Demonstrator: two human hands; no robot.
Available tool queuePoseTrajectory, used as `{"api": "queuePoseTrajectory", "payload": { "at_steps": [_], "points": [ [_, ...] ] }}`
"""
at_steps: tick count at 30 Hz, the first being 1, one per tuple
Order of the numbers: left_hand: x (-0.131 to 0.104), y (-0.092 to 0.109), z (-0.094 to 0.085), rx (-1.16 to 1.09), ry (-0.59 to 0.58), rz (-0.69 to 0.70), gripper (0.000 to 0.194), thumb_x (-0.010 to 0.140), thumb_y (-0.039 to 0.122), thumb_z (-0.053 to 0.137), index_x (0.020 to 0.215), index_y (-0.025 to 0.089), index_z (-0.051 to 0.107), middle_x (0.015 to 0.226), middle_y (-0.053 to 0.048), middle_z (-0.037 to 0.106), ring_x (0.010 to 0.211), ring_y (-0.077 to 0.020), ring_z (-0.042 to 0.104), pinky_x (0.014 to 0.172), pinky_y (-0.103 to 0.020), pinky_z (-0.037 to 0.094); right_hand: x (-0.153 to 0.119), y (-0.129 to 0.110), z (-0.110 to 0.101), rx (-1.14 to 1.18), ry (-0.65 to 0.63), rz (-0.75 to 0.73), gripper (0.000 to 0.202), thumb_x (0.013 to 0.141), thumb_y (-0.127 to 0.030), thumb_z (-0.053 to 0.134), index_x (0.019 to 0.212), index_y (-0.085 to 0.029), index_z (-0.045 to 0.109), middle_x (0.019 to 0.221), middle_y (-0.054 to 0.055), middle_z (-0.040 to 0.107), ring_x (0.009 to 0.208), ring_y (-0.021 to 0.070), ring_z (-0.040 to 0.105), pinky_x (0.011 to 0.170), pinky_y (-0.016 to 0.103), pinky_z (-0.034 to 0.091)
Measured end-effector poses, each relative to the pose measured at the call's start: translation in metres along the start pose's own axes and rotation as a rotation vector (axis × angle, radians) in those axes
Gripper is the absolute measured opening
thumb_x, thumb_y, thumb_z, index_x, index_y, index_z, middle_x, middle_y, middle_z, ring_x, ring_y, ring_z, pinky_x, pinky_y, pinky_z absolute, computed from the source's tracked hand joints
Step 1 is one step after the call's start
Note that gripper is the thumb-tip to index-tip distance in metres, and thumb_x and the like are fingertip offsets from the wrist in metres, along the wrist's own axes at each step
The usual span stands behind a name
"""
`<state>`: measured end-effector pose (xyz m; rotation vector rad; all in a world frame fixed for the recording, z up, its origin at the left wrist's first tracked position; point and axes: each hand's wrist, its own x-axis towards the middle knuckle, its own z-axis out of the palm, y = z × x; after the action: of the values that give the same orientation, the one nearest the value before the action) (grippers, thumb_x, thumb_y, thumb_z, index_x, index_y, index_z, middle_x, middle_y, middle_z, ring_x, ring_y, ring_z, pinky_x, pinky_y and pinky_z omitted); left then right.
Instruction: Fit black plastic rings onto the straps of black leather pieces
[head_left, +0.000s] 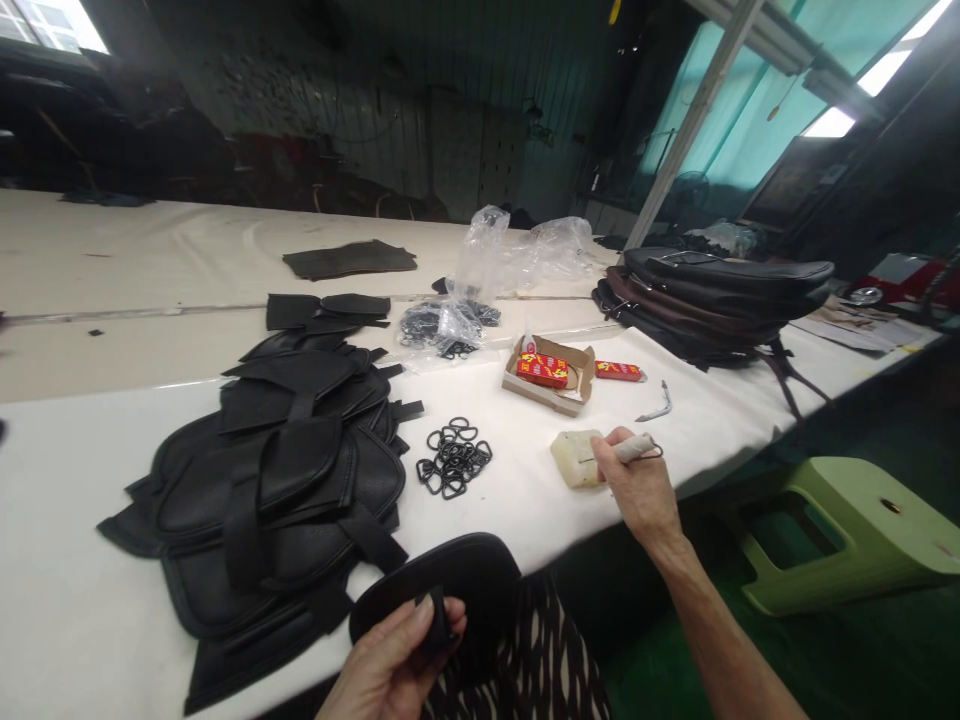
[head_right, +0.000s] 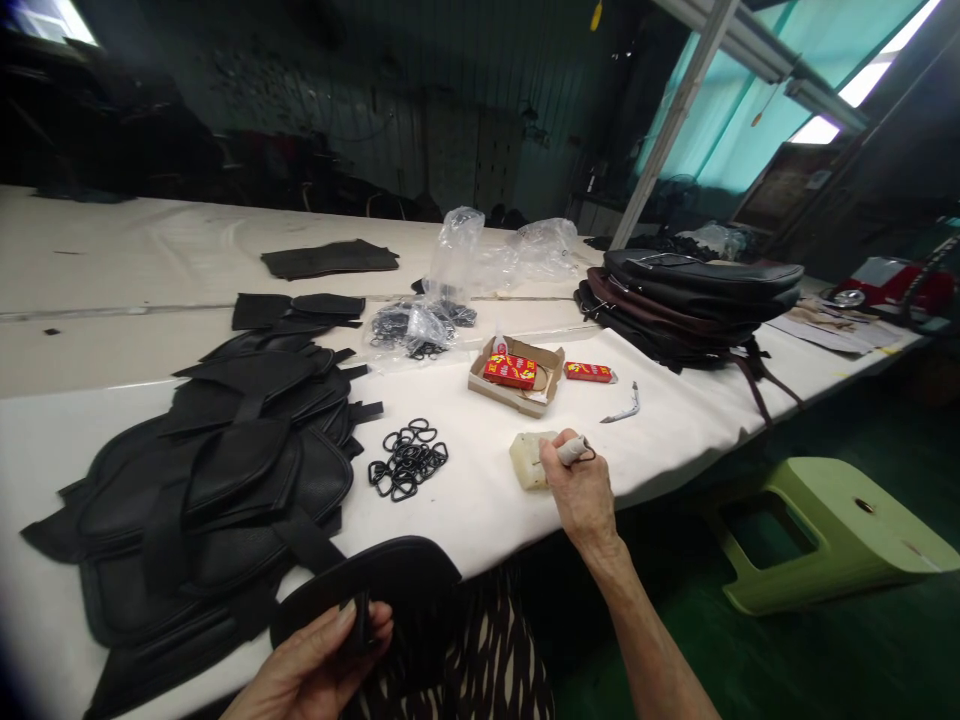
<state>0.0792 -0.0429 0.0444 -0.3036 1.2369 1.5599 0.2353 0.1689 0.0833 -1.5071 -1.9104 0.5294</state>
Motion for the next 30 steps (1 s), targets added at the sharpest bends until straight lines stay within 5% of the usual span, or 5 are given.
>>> {"api": "queuePoseTrajectory", "payload": {
  "at_steps": [6,9,12,18,30],
  "points": [
    [-0.016,0.003,0.001,-0.088,-0.103,-0.001,0.01,0.074,0.009,0.064,0.069,0.006,0.072,0.076,-0.013,0.072,0.074,-0.0189,0.066,0.075,-0.028,0.054,-0.017,-0.003,-0.018,0.051,0.041,-0.017,0.031,0.076,-0.042,0.053,0.054,-0.021,0.05,0.046,-0.004,0.043,0.046,0.0132,0.039,0.048,0.027,0.03],
    [-0.016,0.002,-0.002,-0.101,-0.137,-0.023,0.011,0.075,0.011,0.064,0.07,0.006,0.073,0.078,-0.013,0.072,0.076,-0.0182,0.065,0.075,-0.027,0.052,-0.035,-0.011,-0.03,0.322,0.098,0.159,0.027,0.075,-0.041,0.062,0.061,-0.019,0.054,0.058,-0.001,0.055,0.053,0.0136,0.046,0.046,0.025,0.034],
    [-0.016,0.001,-0.003,-0.115,-0.156,-0.035,0.011,0.075,0.01,0.064,0.072,0.005,0.073,0.08,-0.013,0.072,0.078,-0.0179,0.064,0.076,-0.027,0.051,-0.06,-0.025,-0.036,0.648,-0.056,0.28,0.025,0.075,-0.037,0.066,0.063,-0.018,0.053,0.057,-0.002,0.055,0.046,0.0086,0.038,0.039,0.019,0.027],
    [-0.015,0.001,-0.005,-0.143,-0.194,-0.049,0.009,0.074,0.013,0.067,0.074,0.007,0.073,0.083,-0.012,0.072,0.083,-0.0189,0.063,0.081,-0.029,0.049,-0.107,-0.053,-0.006,0.944,-0.437,0.392,0.029,0.081,-0.043,0.061,0.069,-0.018,0.052,0.055,-0.003,0.051,0.048,0.0066,0.036,0.043,0.013,0.031],
    [-0.015,0.002,-0.007,-0.13,-0.257,-0.026,0.014,0.069,0.02,0.072,0.076,0.008,0.074,0.084,-0.012,0.071,0.085,-0.02,0.062,0.084,-0.031,0.045,-0.121,-0.057,0.028,0.916,-0.55,0.33,0.034,0.084,-0.046,0.055,0.065,-0.018,0.047,0.057,-0.003,0.052,0.042,0.0052,0.028,0.038,0.018,0.022]
  ]
}}
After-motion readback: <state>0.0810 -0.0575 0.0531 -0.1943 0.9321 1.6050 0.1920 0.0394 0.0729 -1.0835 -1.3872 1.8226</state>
